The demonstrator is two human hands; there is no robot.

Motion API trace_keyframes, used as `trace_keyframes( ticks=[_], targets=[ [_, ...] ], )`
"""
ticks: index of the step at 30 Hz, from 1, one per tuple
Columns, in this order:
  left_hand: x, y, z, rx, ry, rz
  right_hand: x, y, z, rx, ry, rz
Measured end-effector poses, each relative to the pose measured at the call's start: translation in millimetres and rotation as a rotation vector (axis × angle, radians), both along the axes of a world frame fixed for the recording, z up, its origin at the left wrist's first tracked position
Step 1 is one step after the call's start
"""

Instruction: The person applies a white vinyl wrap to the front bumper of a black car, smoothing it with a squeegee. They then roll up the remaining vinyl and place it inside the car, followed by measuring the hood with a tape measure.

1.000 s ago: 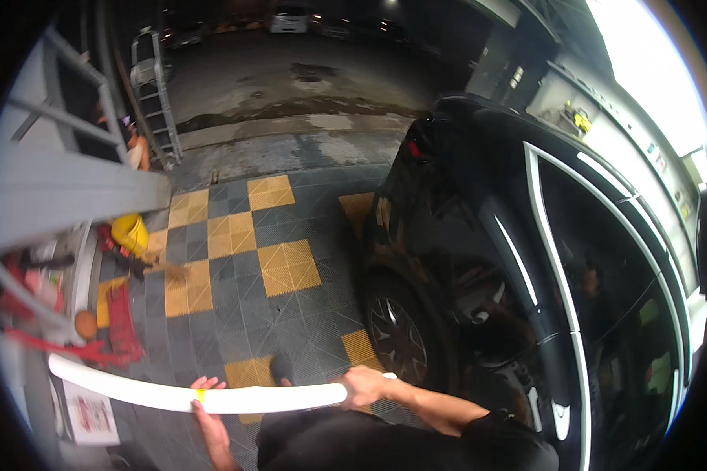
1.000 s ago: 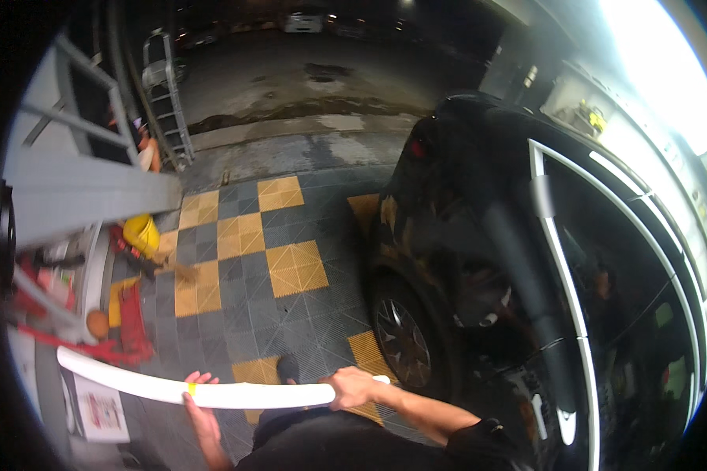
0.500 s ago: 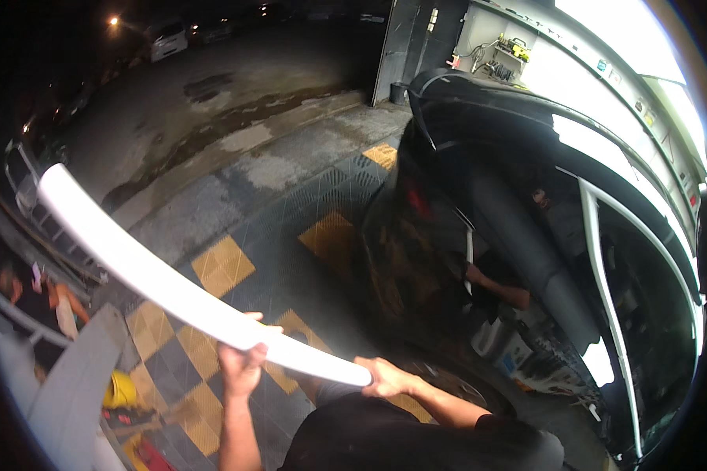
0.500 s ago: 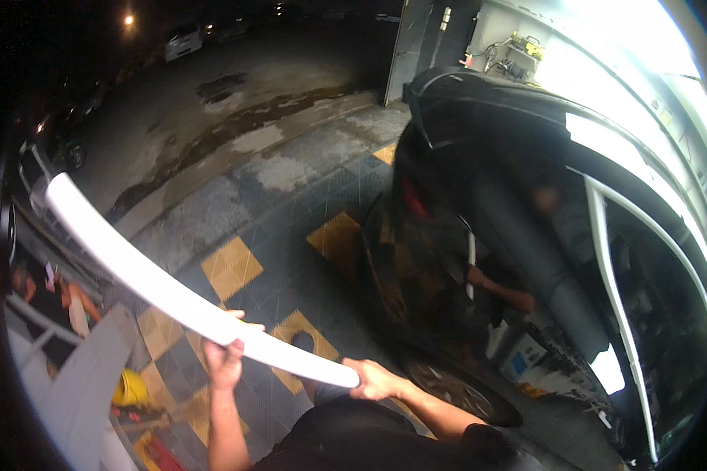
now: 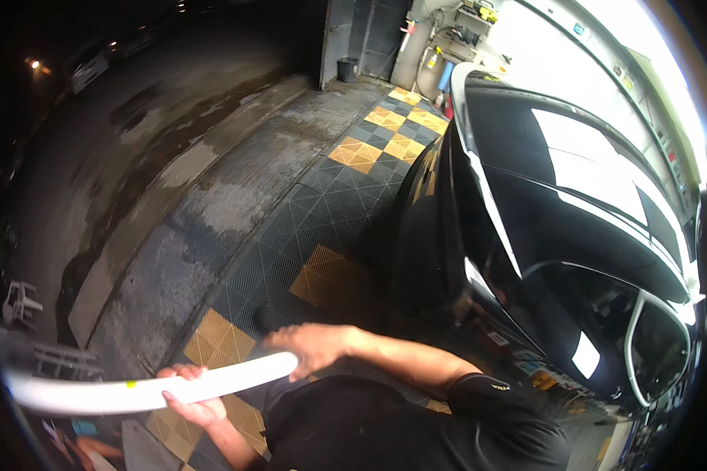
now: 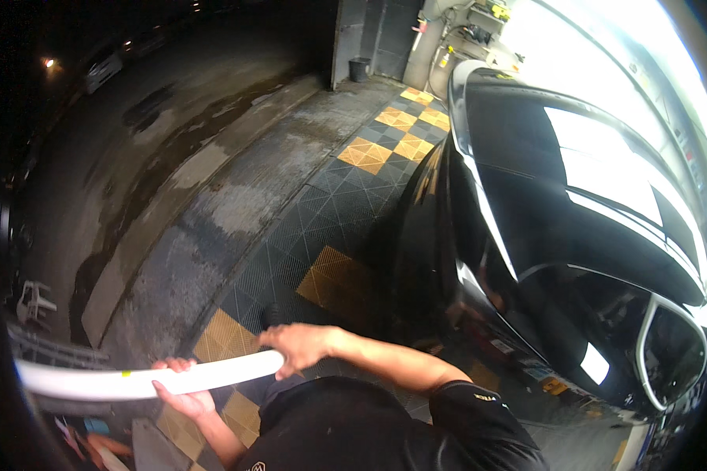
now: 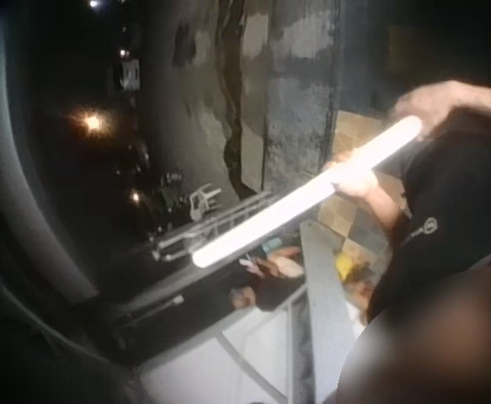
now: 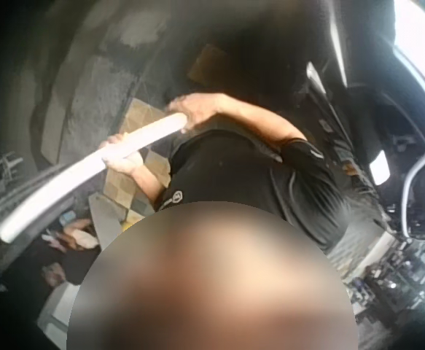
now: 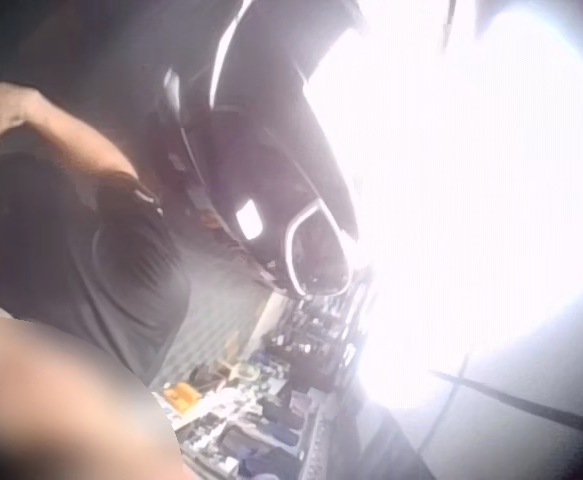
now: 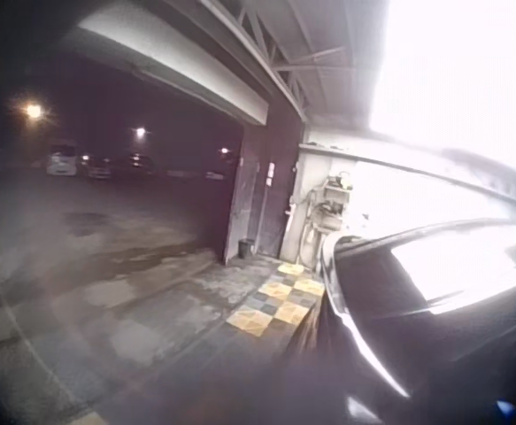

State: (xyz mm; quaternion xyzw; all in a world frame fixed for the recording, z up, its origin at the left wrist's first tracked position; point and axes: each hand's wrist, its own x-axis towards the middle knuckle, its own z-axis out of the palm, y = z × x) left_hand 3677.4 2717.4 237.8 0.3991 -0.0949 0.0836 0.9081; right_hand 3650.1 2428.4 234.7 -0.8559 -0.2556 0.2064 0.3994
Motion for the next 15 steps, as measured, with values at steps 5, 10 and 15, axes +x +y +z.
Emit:
trace_keyframes(
  ticks=[5, 10, 15],
  targets=[
    [193, 12, -29, -0.084, -0.129, 0.079, 197, -202, -37, 0.693, -0.071, -1.016],
    [406, -53, 18, -0.183, -0.085, -0.005, 236, -450, -22, 1.481, -0.532, -1.79],
    [574, -228, 50, 0.064, -0.181, -0.098, 269, -595, -23, 1.685, -1.022, -2.002]
  ],
)
